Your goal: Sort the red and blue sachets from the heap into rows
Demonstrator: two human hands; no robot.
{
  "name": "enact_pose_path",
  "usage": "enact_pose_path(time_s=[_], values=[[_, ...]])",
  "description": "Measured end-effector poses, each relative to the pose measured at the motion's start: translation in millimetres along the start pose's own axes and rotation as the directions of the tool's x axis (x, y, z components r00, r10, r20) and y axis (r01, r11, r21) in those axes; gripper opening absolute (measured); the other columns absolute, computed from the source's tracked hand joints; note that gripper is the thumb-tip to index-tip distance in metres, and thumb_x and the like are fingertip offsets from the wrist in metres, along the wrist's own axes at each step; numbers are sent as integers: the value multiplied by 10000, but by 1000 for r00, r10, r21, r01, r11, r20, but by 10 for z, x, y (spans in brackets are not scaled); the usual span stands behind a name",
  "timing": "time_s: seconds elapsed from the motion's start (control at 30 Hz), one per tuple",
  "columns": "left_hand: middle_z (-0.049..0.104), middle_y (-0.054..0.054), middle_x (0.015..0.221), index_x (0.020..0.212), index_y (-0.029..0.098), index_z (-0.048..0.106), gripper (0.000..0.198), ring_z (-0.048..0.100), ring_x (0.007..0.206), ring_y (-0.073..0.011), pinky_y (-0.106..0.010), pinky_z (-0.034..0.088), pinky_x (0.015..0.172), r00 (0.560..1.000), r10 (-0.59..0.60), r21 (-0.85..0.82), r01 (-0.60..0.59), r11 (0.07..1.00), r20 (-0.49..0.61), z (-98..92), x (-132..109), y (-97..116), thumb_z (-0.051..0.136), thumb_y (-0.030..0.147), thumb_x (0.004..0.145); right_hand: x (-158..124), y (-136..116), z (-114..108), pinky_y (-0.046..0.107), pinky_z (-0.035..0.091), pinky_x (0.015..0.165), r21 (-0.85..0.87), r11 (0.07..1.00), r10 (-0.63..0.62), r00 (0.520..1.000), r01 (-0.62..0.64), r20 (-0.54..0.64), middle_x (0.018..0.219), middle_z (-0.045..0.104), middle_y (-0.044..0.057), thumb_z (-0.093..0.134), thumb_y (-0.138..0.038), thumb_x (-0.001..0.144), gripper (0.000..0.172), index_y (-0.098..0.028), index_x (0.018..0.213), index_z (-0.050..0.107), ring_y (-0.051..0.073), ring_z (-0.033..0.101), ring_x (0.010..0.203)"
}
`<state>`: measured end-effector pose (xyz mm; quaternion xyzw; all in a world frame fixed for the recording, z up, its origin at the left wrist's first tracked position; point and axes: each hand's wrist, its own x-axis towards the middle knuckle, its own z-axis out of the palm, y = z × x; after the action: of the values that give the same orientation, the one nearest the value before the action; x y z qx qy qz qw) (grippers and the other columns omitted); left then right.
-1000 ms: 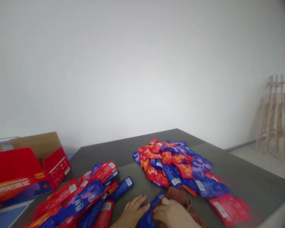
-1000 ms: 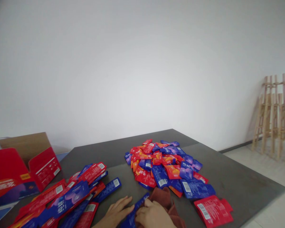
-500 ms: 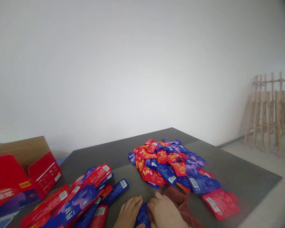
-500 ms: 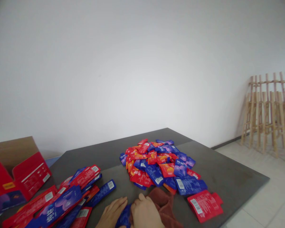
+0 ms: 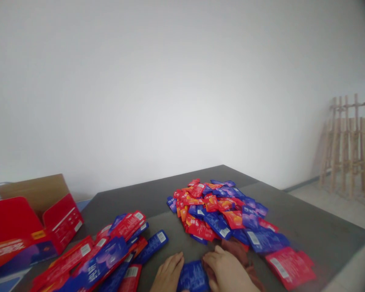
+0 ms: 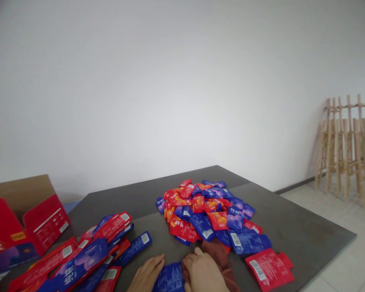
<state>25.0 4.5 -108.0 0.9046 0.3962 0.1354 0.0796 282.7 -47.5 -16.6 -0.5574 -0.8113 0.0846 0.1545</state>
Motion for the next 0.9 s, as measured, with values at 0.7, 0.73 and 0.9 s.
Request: enact_pose_path(time_s=[0.7, 0.73, 0.9], values=[[477, -185, 1495, 1495, 208, 427, 756, 458, 1358, -369, -546, 408, 1086, 996, -56, -21, 57, 998, 64, -6, 27, 52, 680, 572, 883, 129, -57, 253, 357, 485, 809, -55, 983, -179, 984, 178, -16, 1035, 746, 15, 656, -157, 758, 259, -215, 1004, 715, 256, 625, 975], [475, -180, 1498, 1491, 208, 433, 743, 454, 1362, -368, -543, 403, 1091, 993, -82, -15, 84, 996, 82, 0, 37, 58, 716, 509, 874, 197, -128, 356, 357, 491, 755, -92, 970, -226, 974, 226, 14, 1011, 750, 11, 673, -184, 782, 217, -216, 993, 714, 260, 631, 950], [494, -143, 1490, 1462, 207, 476, 596, 467, 1362, -324, -483, 408, 1097, 984, -148, 36, 145, 989, 101, 65, 48, -10, 634, 172, 889, 359, -188, 728, 344, 483, 672, -169, 914, -372, 928, 368, 6, 1014, 757, -46, 663, -215, 884, 111, -260, 972, 713, 233, 648, 905]])
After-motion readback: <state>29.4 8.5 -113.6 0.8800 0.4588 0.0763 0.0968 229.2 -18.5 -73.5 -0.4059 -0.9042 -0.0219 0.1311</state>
